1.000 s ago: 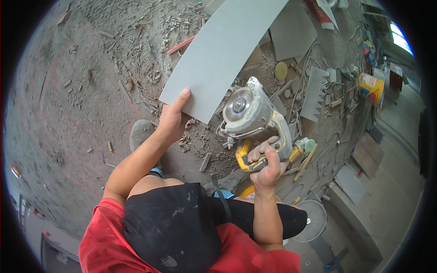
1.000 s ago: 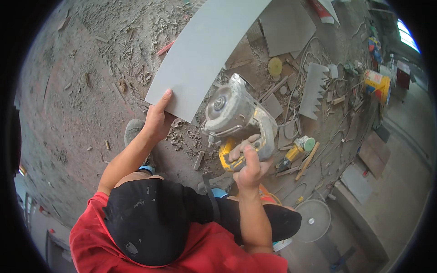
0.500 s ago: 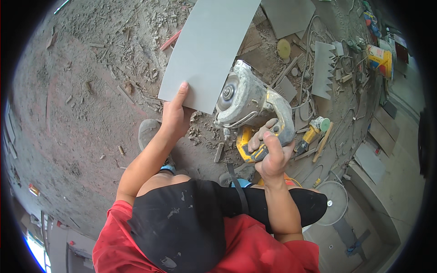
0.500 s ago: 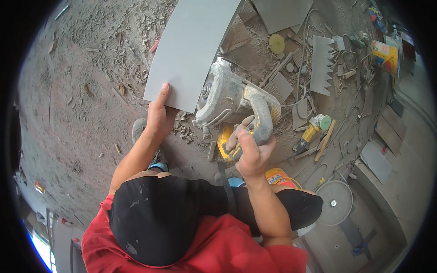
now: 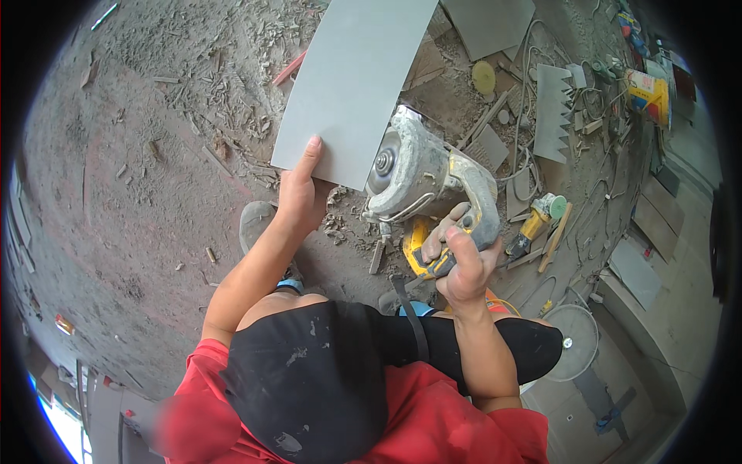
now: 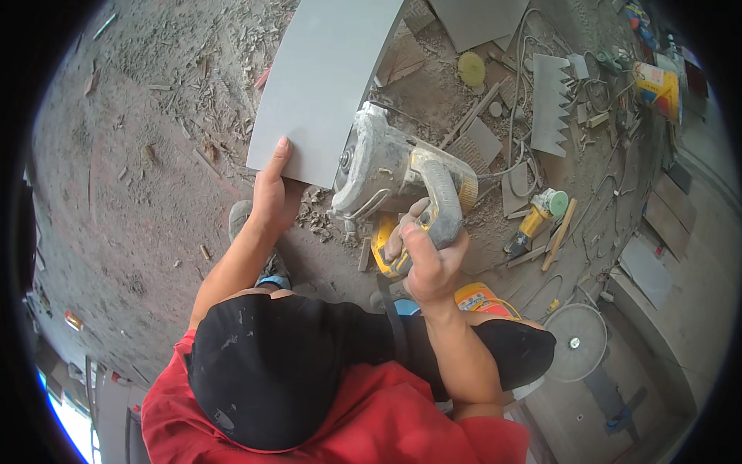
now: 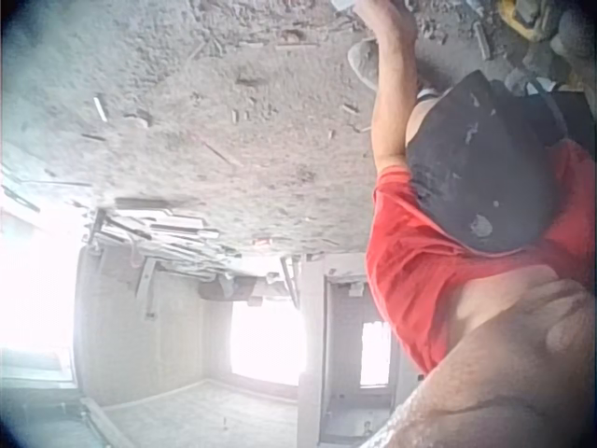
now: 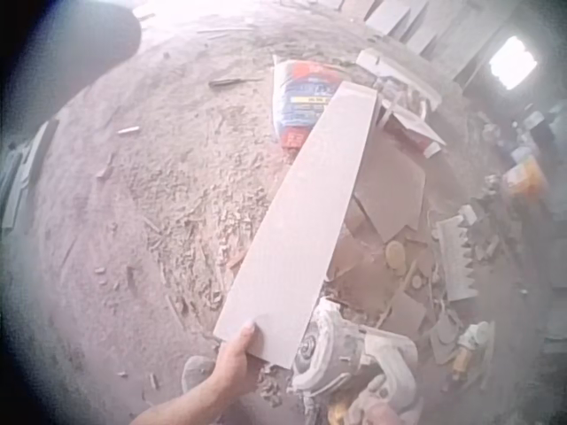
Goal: The person cuts a tile along its edge using a handheld tile saw.
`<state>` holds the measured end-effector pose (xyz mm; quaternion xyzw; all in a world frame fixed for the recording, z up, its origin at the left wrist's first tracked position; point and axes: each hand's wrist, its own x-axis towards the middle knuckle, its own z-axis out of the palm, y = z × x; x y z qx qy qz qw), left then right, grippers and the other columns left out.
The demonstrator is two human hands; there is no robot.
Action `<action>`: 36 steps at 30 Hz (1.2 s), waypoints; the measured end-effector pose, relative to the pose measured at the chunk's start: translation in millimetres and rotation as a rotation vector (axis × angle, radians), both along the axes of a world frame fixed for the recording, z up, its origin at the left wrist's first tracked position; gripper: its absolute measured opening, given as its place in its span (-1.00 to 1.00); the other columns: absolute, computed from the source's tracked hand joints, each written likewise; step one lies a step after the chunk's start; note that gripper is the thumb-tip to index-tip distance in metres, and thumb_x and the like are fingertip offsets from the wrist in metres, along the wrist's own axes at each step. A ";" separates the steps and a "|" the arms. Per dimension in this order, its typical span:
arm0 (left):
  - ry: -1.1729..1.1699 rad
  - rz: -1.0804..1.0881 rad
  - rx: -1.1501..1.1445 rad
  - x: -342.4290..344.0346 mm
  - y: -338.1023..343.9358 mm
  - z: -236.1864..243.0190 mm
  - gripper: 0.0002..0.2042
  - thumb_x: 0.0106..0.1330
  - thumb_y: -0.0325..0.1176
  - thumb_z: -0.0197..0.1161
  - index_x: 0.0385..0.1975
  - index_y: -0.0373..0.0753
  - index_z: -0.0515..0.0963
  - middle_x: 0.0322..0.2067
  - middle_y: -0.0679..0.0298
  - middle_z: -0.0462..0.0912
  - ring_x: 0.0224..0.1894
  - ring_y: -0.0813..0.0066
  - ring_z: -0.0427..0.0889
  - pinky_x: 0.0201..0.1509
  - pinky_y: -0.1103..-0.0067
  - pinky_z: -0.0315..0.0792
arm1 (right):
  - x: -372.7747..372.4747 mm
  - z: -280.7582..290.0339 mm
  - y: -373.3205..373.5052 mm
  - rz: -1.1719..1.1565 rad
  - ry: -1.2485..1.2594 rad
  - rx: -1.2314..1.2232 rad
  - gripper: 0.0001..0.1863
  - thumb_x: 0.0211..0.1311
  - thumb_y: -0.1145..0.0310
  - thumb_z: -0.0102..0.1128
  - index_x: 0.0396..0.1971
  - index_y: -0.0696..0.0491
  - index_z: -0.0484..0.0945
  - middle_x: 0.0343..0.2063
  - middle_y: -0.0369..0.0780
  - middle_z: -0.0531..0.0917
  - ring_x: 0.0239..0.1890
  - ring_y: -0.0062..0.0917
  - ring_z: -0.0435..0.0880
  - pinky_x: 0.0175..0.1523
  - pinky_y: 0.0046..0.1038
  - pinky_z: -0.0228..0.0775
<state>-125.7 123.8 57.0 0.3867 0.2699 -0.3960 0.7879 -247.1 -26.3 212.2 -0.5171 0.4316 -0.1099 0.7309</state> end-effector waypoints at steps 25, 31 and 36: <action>-0.086 0.091 0.081 23.1 27.0 -41.0 -0.46 0.41 -0.16 0.29 0.29 -0.27 0.34 0.13 0.20 0.52 0.11 0.33 0.56 0.07 0.26 0.55 | -35.2 61.2 -93.7 -0.176 0.427 0.378 -0.74 0.24 0.39 0.21 -0.11 0.15 0.57 -0.52 -0.22 0.60 -0.59 -0.47 0.58 -0.50 -0.36 0.47; -0.167 -0.065 0.317 46.8 55.0 -49.8 -0.46 0.42 -0.17 0.28 0.26 -0.38 0.34 0.11 0.10 0.53 0.07 0.26 0.62 -0.12 0.36 0.66 | -81.1 59.3 -104.7 -0.275 0.469 0.450 -0.87 0.21 0.39 0.24 -0.28 0.06 0.54 -0.59 -0.24 0.58 -0.67 -0.41 0.57 -0.58 -0.31 0.49; -0.143 -0.412 0.457 58.8 93.0 -64.6 -0.54 0.41 -0.13 0.28 0.09 -0.41 0.52 -0.16 0.12 0.70 -0.21 0.33 0.72 -0.22 0.42 0.64 | -68.4 81.4 -91.6 -0.369 0.457 0.596 -0.70 0.51 0.11 -0.04 -0.40 -0.06 0.53 -0.73 -0.41 0.38 -0.74 -0.59 0.34 -0.62 -0.44 0.28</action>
